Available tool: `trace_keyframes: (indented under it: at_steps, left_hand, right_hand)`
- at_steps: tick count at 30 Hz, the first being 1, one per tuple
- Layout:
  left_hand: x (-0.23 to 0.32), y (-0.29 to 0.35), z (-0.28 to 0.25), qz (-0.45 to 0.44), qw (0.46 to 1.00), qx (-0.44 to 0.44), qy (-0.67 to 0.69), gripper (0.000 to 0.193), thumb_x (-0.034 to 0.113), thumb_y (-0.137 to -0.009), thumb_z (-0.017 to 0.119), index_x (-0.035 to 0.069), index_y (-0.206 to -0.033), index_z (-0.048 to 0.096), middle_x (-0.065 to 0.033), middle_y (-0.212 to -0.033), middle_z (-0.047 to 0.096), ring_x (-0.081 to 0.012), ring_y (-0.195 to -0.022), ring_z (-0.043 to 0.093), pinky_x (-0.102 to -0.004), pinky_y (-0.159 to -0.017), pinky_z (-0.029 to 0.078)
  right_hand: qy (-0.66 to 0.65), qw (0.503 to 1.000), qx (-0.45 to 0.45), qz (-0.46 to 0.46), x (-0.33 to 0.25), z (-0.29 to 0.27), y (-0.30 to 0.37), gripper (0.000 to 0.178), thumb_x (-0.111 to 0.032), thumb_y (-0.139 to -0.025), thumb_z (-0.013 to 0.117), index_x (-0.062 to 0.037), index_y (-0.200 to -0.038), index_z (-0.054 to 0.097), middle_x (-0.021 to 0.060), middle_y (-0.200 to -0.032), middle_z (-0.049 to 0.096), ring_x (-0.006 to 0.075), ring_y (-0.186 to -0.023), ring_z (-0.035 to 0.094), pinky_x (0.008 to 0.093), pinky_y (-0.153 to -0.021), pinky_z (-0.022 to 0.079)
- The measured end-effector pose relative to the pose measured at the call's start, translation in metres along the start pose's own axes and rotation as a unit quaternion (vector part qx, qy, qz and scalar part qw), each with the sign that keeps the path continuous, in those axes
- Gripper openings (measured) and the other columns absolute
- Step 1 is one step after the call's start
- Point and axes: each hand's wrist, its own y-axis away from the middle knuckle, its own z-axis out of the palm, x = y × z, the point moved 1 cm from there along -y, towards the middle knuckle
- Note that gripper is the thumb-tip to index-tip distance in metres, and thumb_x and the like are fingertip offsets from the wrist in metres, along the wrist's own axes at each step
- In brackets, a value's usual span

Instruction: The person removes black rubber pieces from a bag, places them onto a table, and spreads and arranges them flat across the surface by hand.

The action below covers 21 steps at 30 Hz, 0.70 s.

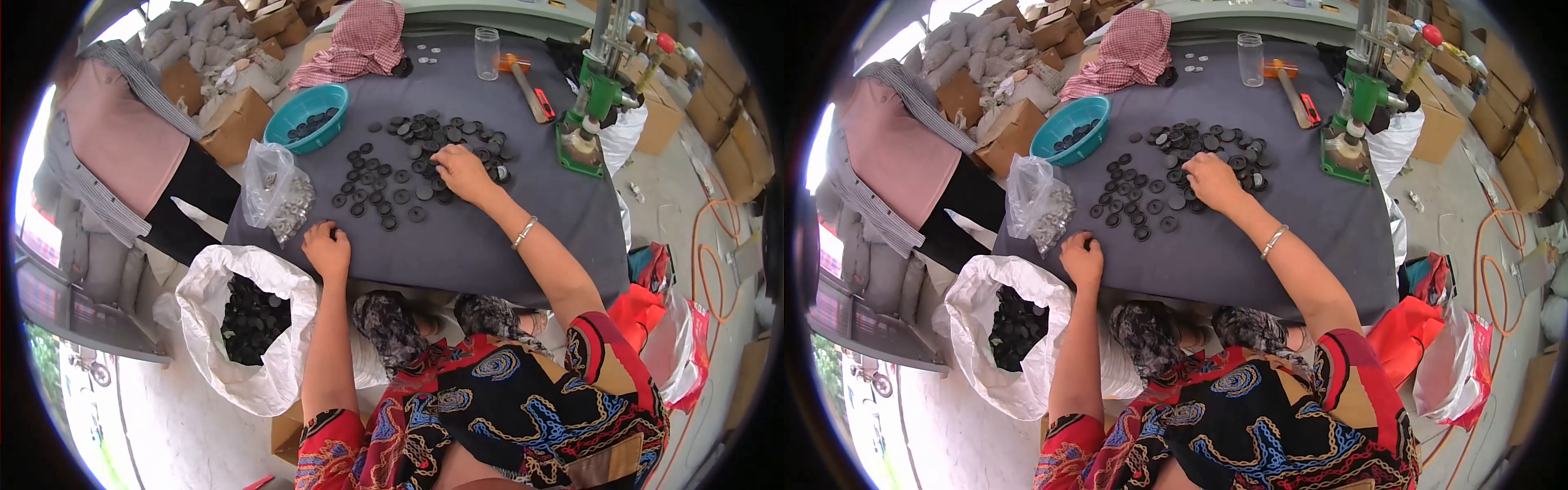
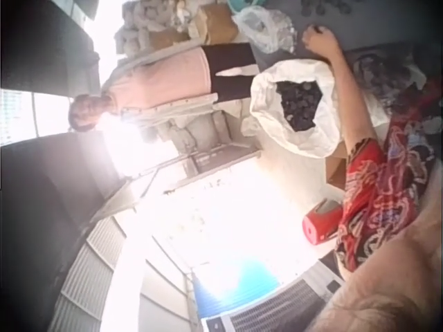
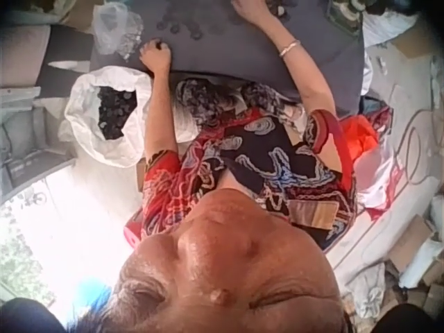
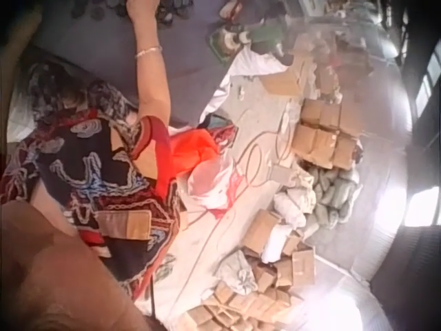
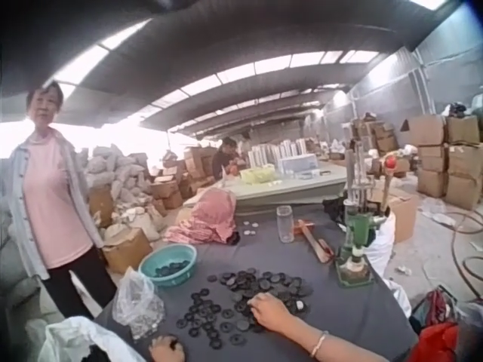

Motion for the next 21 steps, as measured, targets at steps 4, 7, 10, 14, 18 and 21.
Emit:
trace_keyframes:
  at_steps: [4, 7, 10, 14, 18, 21]
  left_hand:
    - [0.002, 0.005, 0.0, -0.006, 1.0, 0.008, 0.01, 0.017, 0.014, -0.072, 0.062, 0.006, -0.086, 0.068, -0.0073, -0.1, 0.066, -0.0293, -0.101, 0.057, -0.0448, -0.09, 0.041]
    - [0.002, 0.006, -0.002, -0.009, 1.0, 0.006, 0.009, 0.016, 0.014, -0.072, 0.062, 0.007, -0.085, 0.068, -0.0068, -0.1, 0.066, -0.0289, -0.102, 0.057, -0.0448, -0.091, 0.041]
    - [0.003, 0.004, -0.002, -0.012, 1.0, 0.001, 0.004, 0.016, 0.013, -0.072, 0.062, 0.007, -0.085, 0.068, -0.0064, -0.1, 0.066, -0.0285, -0.102, 0.057, -0.045, -0.091, 0.04]
    - [0.001, 0.003, -0.003, -0.013, 1.0, 0.007, 0.0, 0.015, 0.013, -0.072, 0.062, 0.007, -0.085, 0.068, -0.0063, -0.099, 0.066, -0.0285, -0.102, 0.057, -0.0454, -0.091, 0.04]
    - [0.003, 0.0, -0.003, -0.014, 1.0, -0.002, -0.006, 0.016, 0.014, -0.073, 0.061, 0.007, -0.086, 0.068, -0.0069, -0.1, 0.066, -0.0285, -0.102, 0.057, -0.0453, -0.092, 0.04]
    - [0.0, 0.0, -0.001, 0.021, 0.999, 0.033, -0.012, 0.017, 0.014, -0.074, 0.061, 0.008, -0.087, 0.069, -0.0059, -0.097, 0.067, -0.0286, -0.097, 0.058, -0.0437, -0.085, 0.044]
  right_hand:
    - [0.041, 0.997, -0.061, -0.003, -0.009, 0.015, -0.014, 0.022, -0.008, -0.084, 0.057, -0.0076, -0.103, 0.068, 0.0079, -0.098, 0.063, 0.0281, -0.1, 0.056, 0.0432, -0.086, 0.046]
    - [0.106, 0.988, -0.111, -0.026, -0.009, 0.024, -0.019, 0.025, -0.006, -0.082, 0.056, -0.0091, -0.104, 0.069, 0.005, -0.098, 0.064, 0.0256, -0.103, 0.054, 0.0432, -0.088, 0.042]
    - [0.162, 0.972, -0.161, -0.048, -0.004, 0.029, -0.018, 0.028, -0.004, -0.081, 0.055, -0.011, -0.105, 0.069, 0.0025, -0.099, 0.064, 0.0231, -0.105, 0.052, 0.0419, -0.089, 0.038]
    - [0.128, 0.977, -0.135, -0.103, -0.016, 0.02, -0.012, 0.022, -0.014, -0.084, 0.06, -0.0127, -0.105, 0.069, 0.0021, -0.097, 0.063, 0.0216, -0.102, 0.052, 0.0402, -0.087, 0.037]
    - [0.14, 0.967, -0.174, -0.119, -0.036, 0.002, 0.004, 0.023, -0.025, -0.084, 0.065, -0.0135, -0.104, 0.069, 0.0025, -0.092, 0.061, 0.0216, -0.097, 0.05, 0.0403, -0.085, 0.037]
    - [0.159, 0.96, -0.168, -0.156, -0.031, 0.01, 0.01, 0.026, -0.024, -0.081, 0.067, -0.0139, -0.105, 0.068, 0.0023, -0.091, 0.058, 0.0217, -0.096, 0.05, 0.0398, -0.084, 0.038]
